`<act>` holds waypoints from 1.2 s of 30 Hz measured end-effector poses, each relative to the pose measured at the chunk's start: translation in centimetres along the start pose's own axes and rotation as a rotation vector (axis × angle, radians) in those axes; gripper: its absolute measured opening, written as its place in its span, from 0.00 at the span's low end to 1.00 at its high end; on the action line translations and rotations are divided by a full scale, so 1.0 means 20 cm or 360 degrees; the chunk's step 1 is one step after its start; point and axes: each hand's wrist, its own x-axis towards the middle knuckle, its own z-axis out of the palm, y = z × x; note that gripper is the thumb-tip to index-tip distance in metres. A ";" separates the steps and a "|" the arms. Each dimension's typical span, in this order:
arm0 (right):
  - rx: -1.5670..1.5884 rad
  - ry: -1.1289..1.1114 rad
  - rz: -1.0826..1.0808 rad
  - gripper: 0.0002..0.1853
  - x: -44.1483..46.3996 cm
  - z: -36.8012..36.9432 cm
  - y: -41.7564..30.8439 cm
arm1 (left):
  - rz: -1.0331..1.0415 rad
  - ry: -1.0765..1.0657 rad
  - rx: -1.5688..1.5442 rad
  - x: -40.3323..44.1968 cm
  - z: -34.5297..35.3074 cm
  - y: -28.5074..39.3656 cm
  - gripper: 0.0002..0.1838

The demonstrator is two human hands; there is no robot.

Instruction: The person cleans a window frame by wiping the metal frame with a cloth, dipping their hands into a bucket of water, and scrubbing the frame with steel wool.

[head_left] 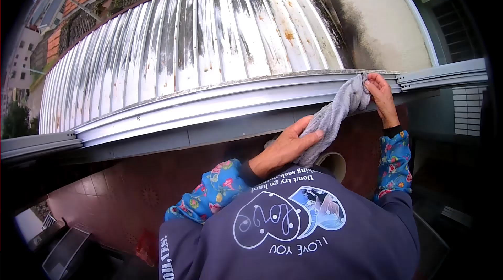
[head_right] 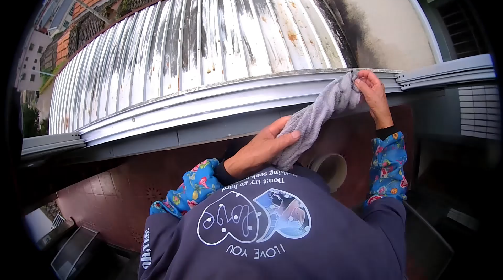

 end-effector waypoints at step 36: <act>0.0853 0.0328 -0.0544 0.11 -0.21 1.13 -0.46 | 0.0002 0.0862 0.1839 -0.80 -0.73 0.81 0.16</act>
